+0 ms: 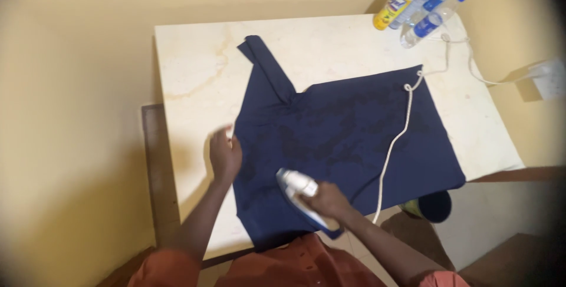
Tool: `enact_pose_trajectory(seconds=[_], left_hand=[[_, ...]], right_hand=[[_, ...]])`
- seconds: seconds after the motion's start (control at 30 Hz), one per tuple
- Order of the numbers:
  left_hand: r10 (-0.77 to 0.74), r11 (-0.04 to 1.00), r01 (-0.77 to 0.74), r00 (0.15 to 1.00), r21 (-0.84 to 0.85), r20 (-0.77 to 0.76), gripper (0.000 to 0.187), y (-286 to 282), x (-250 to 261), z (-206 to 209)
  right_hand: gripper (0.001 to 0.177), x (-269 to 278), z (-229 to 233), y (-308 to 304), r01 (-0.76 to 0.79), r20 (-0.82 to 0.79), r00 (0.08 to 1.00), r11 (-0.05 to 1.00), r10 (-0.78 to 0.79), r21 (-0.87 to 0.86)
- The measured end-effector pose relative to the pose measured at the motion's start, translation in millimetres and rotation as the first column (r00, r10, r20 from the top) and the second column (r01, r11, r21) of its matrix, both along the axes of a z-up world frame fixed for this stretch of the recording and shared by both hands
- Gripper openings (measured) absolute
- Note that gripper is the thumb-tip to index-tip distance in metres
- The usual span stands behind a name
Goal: The recorder is ironing a navy blue garment on a white table, including spraying it with water.
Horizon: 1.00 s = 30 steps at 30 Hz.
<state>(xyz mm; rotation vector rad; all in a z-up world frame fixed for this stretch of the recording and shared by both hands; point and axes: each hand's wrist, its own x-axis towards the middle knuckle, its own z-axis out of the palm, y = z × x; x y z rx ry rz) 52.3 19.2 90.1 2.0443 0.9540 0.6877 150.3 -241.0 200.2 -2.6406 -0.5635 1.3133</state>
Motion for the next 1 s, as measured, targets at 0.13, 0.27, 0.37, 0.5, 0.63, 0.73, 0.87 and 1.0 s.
enact_pose_trajectory(seconds=[0.13,0.27,0.37,0.5,0.63,0.73,0.87,1.0], left_hand=[[-0.174,0.976,0.183,0.981,0.118,-0.083,0.044,-52,-2,-24],[-0.200,0.915,0.288,0.932,0.283,-0.304,0.073,-71,17,-41],[-0.122,0.901,0.268,0.911,0.341,-0.394,0.082,-70,26,-44],[-0.097,0.885,0.280,0.893,0.373,-0.439,0.086,-77,23,-40],[-0.086,0.880,0.279,0.889,0.384,-0.449,0.087,-74,19,-42],[-0.078,0.877,0.269,0.897,0.398,-0.435,0.087,-74,21,-41],[-0.058,0.872,0.249,0.907,0.421,-0.418,0.085,-76,22,-49],[-0.048,0.903,0.196,0.930,0.382,-0.365,0.083,-73,31,-49]], right_hand=[[0.067,34,-21,0,0.109,0.069,0.992,0.994,-0.107,-0.014],[0.065,46,-11,30,-0.034,0.087,0.996,0.999,0.032,0.017],[0.063,76,-26,41,-0.095,0.116,0.989,0.995,0.096,-0.011],[0.063,121,-40,27,-0.042,0.183,0.982,0.999,0.043,-0.011],[0.066,162,-45,17,0.056,0.165,0.985,0.998,-0.050,-0.032],[0.067,177,-49,17,0.063,0.107,0.992,0.998,-0.062,-0.010],[0.068,163,-57,35,-0.297,0.130,0.951,0.944,0.279,0.144],[0.062,151,-60,66,-0.336,0.138,0.939,0.923,0.314,0.186]])
